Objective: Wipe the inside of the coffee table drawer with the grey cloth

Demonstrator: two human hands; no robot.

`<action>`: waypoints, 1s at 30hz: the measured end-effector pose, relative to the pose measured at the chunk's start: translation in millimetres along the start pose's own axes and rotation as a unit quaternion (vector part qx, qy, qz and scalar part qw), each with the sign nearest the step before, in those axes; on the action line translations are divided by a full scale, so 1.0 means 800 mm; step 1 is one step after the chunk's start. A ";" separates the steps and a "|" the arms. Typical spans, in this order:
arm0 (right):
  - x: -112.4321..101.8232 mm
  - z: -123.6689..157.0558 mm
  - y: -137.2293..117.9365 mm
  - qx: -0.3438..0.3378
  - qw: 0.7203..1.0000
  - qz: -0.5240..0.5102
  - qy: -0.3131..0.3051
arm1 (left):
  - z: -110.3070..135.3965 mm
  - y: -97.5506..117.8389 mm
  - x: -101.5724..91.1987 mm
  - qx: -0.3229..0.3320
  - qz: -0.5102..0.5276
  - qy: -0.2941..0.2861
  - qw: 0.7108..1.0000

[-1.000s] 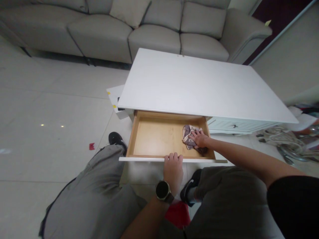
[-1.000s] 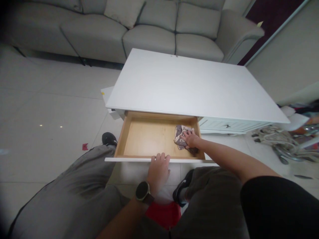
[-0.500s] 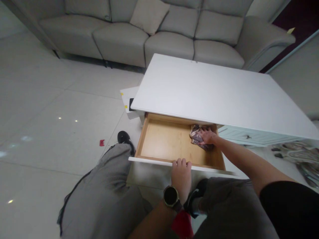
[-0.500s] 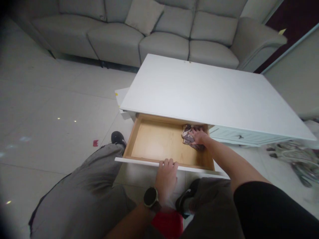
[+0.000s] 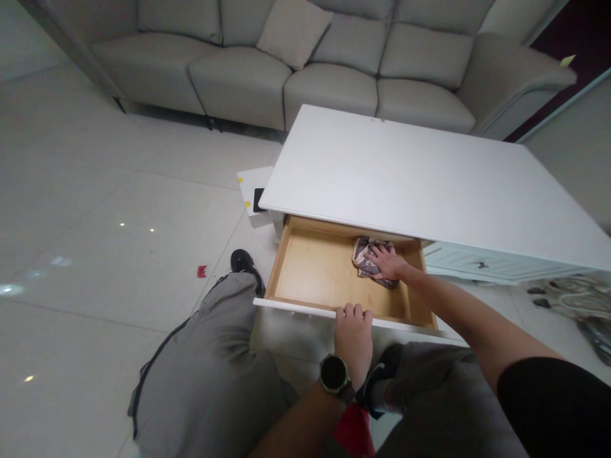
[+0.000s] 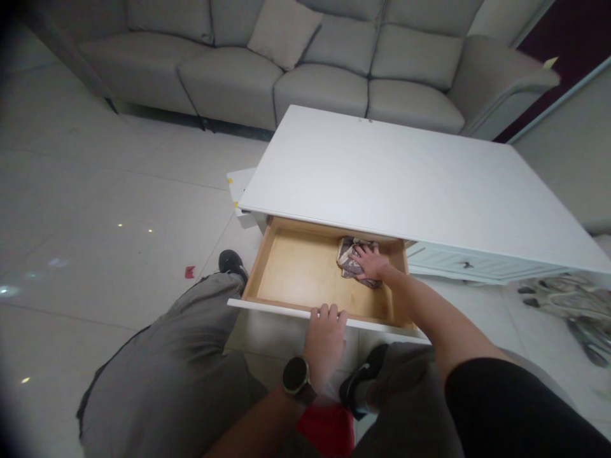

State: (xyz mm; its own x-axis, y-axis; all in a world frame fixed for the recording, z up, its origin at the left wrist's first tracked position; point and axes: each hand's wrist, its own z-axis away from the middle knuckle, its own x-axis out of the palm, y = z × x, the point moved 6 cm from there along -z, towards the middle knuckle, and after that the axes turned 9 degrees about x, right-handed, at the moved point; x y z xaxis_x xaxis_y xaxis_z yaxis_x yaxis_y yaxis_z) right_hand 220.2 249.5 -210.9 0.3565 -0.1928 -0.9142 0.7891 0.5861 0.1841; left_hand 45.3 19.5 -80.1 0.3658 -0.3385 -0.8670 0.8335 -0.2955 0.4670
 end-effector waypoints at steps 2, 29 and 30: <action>-0.015 -0.016 -0.025 0.001 1.000 -0.009 0.001 | 0.000 0.000 0.000 -0.001 -0.004 0.006 1.000; -0.142 -0.175 -0.282 -0.037 0.994 -0.071 0.076 | -0.001 0.001 0.006 -0.025 -0.012 0.047 0.999; -0.142 -0.174 -0.282 -0.039 0.994 -0.069 0.069 | -0.002 0.001 0.006 -0.027 -0.010 0.044 0.999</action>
State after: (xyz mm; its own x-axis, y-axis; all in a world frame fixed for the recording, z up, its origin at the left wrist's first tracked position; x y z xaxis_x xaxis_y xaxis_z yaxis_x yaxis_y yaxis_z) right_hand -67.9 248.9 -199.1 0.1700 -0.1687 -0.9709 0.7825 0.6219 0.0290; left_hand 48.1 18.8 -84.6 0.3812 -0.2520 -0.8895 0.8617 -0.2518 0.4406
